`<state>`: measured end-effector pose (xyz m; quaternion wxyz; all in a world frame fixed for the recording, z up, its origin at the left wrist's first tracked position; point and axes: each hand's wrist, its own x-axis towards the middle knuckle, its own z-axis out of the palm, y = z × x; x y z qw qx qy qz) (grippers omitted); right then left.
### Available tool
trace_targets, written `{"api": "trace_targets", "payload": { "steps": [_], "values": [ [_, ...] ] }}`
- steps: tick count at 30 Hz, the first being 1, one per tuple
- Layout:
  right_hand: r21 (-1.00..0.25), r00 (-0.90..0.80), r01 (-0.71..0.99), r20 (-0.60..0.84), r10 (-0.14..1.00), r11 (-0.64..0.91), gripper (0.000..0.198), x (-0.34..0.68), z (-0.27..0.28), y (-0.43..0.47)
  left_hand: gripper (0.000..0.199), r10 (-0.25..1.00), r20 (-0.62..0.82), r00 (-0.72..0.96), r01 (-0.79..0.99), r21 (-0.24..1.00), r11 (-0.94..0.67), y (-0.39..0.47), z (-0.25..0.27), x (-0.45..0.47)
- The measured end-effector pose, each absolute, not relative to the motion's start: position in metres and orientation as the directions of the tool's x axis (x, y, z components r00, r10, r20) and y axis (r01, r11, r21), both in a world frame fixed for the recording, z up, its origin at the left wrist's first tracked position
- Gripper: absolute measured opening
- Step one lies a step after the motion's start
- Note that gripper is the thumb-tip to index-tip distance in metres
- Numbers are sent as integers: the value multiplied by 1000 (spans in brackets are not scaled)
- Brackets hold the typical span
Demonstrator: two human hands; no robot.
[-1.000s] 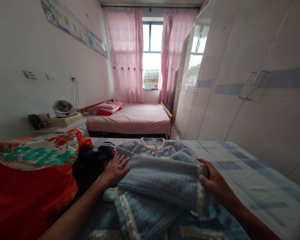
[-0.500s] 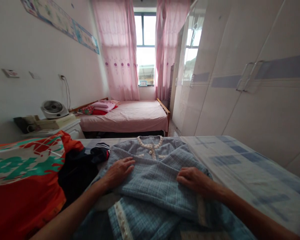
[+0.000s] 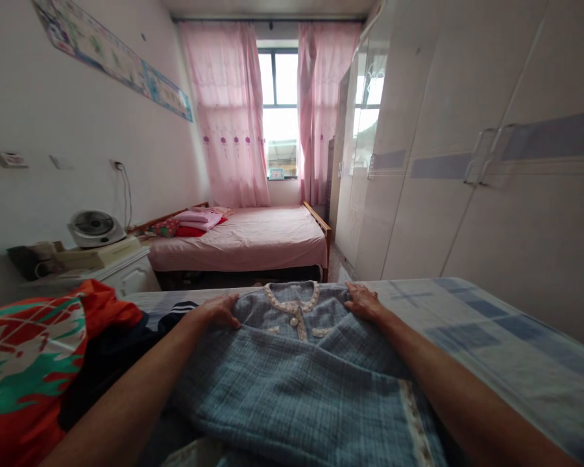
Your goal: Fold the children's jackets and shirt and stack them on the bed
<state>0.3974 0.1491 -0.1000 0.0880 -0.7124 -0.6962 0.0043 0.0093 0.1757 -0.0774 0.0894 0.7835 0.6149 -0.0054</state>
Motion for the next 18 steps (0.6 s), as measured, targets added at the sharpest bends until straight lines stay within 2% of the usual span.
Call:
{"api": "trace_targets", "payload": {
  "steps": [2,4,9,11,15,18],
  "values": [
    [-99,57,994,109,992,-46,40,395,-99,153,82,961,-126,244,963,149,-225,178,-75,9],
    [-73,76,995,105,992,-69,36,392,-95,154,75,961,-107,256,957,166,-237,177,-72,11],
    [-49,49,998,192,980,-41,19,381,-67,135,28,948,-28,316,926,225,-302,158,-55,17],
    [-50,21,999,270,963,-8,16,380,-49,117,26,942,56,331,910,244,-334,142,-40,15],
    [-53,-12,998,403,915,37,23,395,-7,55,36,931,226,288,900,267,-344,86,-3,-4],
    [-69,-84,985,593,801,155,19,414,11,-18,37,899,359,251,897,262,-356,14,13,-26]
  ]
}}
